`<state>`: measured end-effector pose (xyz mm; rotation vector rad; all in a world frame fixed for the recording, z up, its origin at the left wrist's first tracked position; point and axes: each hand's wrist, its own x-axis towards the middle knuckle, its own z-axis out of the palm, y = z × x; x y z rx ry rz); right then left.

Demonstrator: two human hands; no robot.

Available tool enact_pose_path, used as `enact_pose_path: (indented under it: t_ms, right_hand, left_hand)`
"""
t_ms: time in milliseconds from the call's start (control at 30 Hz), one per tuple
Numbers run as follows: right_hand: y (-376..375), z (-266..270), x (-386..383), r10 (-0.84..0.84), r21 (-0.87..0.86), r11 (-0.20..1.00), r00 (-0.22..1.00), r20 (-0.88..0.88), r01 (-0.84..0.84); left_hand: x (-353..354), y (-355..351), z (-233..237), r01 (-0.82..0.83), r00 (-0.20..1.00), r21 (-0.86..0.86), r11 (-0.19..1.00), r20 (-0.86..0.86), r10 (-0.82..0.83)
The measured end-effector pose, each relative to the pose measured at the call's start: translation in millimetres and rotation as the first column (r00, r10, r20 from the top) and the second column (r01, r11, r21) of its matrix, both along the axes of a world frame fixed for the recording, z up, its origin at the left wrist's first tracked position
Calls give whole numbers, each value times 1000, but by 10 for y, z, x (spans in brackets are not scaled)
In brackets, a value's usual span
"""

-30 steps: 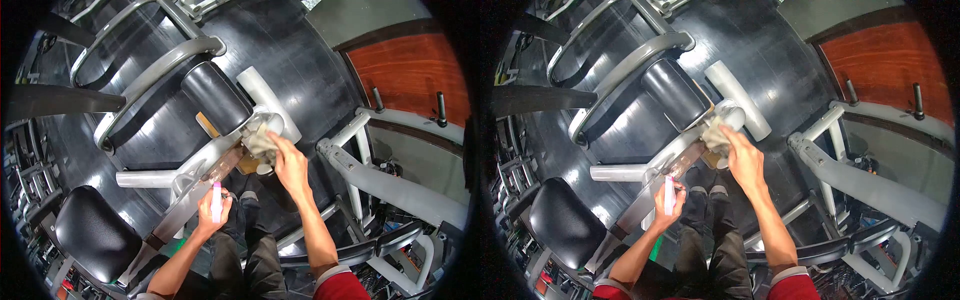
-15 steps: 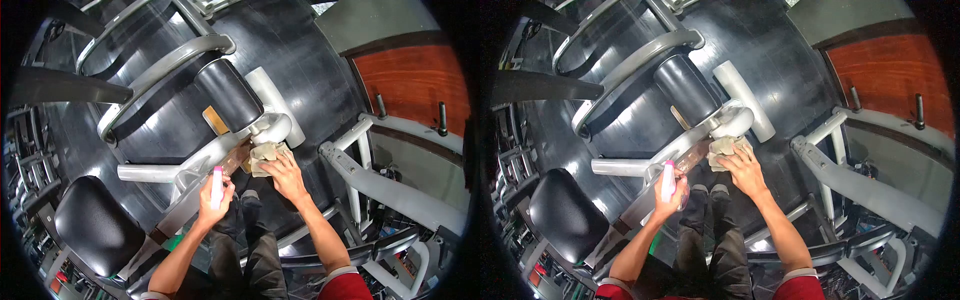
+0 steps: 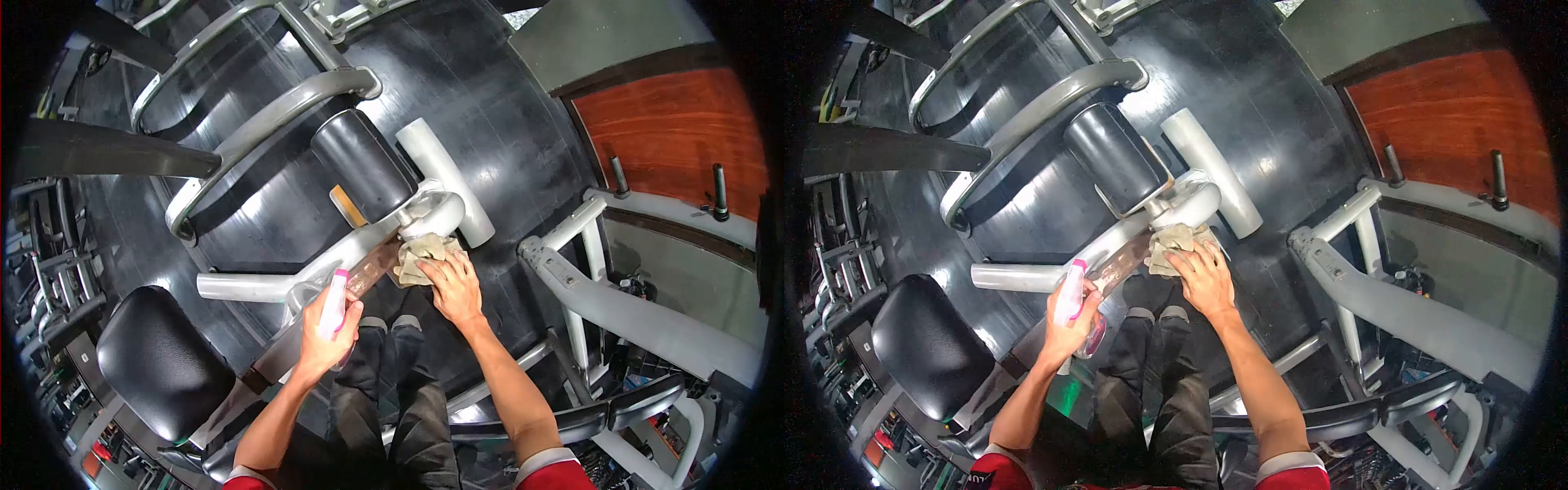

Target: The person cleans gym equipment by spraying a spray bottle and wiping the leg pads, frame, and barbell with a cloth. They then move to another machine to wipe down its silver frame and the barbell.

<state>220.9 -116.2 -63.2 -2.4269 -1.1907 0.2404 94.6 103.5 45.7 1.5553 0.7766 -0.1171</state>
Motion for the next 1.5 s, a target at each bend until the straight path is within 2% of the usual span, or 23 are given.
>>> enact_pose_path:
  t_ms: [100, 167, 300, 400, 467, 500, 533, 600, 633, 700, 767, 800, 833, 867, 933, 1000, 1067, 1133, 1200, 1267, 1333, 1367, 1500]
  right_hand:
    - [-1, -14, -8, 2, -36, 999, 999, 48, 0]
    - [-4, -11, -7, 1, -31, 1000, 999, 47, 1]
    - [14, 18, -11, -7, -43, 999, 998, 57, 9]
    - [17, 19, -6, -8, -36, 999, 999, 49, 10]
    - [29, 37, -8, -11, -44, 999, 998, 55, 14]
    - [37, 48, -6, -17, -50, 999, 998, 62, 20]
    - [41, 53, -7, -16, -51, 999, 998, 58, 19]
    - [39, 62, -6, -13, -67, 998, 998, 57, 17]
    - [38, 61, -5, -12, -70, 997, 998, 57, 16]
    - [35, 52, -7, -15, -71, 997, 999, 51, 18]
    - [23, 42, 27, -19, -72, 997, 999, 51, 23]
    - [-3, 31, 44, -84, -11, 996, 996, 4, 84]
    - [-12, 20, 33, -146, 48, 988, 988, -53, 149]
    - [21, 2, 10, -203, 105, 971, 973, -112, 215]
    - [200, 72, 15, -500, 200, 779, 782, -372, 594]
    - [440, 140, 183, -644, 293, 584, 652, -399, 757]
    - [833, 304, 469, -597, 461, 513, 687, -414, 724]
    - [1294, 450, 772, -444, 469, 667, 814, -374, 580]
    - [1882, 504, 1050, -190, 483, 829, 955, -227, 280]
    - [2335, 205, 1198, -30, 348, 937, 999, -15, 33]
    - [2526, 133, 1143, 93, -7, 995, 949, 300, -95]
    - [2519, 86, 1062, 13, 40, 999, 956, 293, -26]
    - [1733, 232, 692, 84, -89, 994, 972, 221, -66]
  left_hand:
    - [29, 29, 103, -41, 999, 13, 999, -30, 41]
    - [29, 66, 98, -88, 996, 19, 996, 14, 88]
    - [43, 242, 92, -18, 1000, 47, 999, -19, 19]
    - [69, 353, 78, -126, 992, 4, 992, 22, 126]
    - [84, 468, 123, -60, 998, -14, 998, 24, 60]
    - [82, 574, 132, 64, 998, 40, 997, -9, -64]
    - [68, 643, 87, 63, 998, 39, 997, -12, -63]
    - [50, 752, -11, 171, 984, 37, 985, 34, -172]
    - [63, 804, -30, 173, 984, 35, 984, 33, -175]
    - [84, 900, -59, 317, 946, 41, 948, 59, -319]
    - [94, 936, -106, 274, 960, -25, 961, 70, -272]
    - [93, 937, -144, 224, 973, -92, 970, 72, -218]
    - [84, 921, -241, 217, 965, -4, 976, 155, -214]
    - [88, 909, -280, 218, 965, -3, 976, 150, -215]
    - [134, 900, -365, 176, 960, -7, 984, 222, -170]
    - [102, 904, -448, 151, 956, -29, 988, 259, -138]
    - [105, 921, -463, 163, 932, 39, 986, 322, -167]
    - [112, 949, -456, 161, 935, 36, 986, 313, -164]
    - [113, 968, -475, 154, 940, 30, 988, 304, -156]
    - [112, 979, -510, 146, 936, 71, 987, 313, -161]
    - [107, 989, -517, 140, 936, 74, 987, 316, -157]
    - [119, 995, -519, 151, 933, 80, 985, 319, -169]
    - [126, 1017, -537, 117, 944, 56, 992, 303, -129]
